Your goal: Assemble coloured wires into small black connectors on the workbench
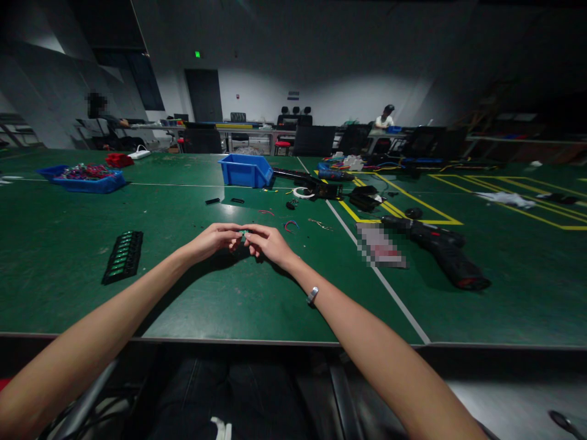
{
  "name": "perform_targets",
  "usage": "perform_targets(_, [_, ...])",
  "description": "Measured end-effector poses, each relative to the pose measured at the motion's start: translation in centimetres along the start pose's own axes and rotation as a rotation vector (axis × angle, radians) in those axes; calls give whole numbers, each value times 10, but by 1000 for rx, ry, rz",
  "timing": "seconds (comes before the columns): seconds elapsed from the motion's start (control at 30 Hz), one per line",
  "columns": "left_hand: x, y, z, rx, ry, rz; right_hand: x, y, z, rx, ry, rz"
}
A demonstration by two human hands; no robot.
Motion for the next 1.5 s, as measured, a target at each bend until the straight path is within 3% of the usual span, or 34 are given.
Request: perform_targets(1.5, [-1,2,2,-3,-28,-51,2,-6,-1,19,5,-6])
Point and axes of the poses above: each hand's wrist, its own z-axis towards the middle knuckle, its own x-axis out of the palm, y = z × x, the point moved 7 cm from there along z, towards the middle knuckle, and after that the axes turned 8 degrees about -x, right-handed, at the moved point
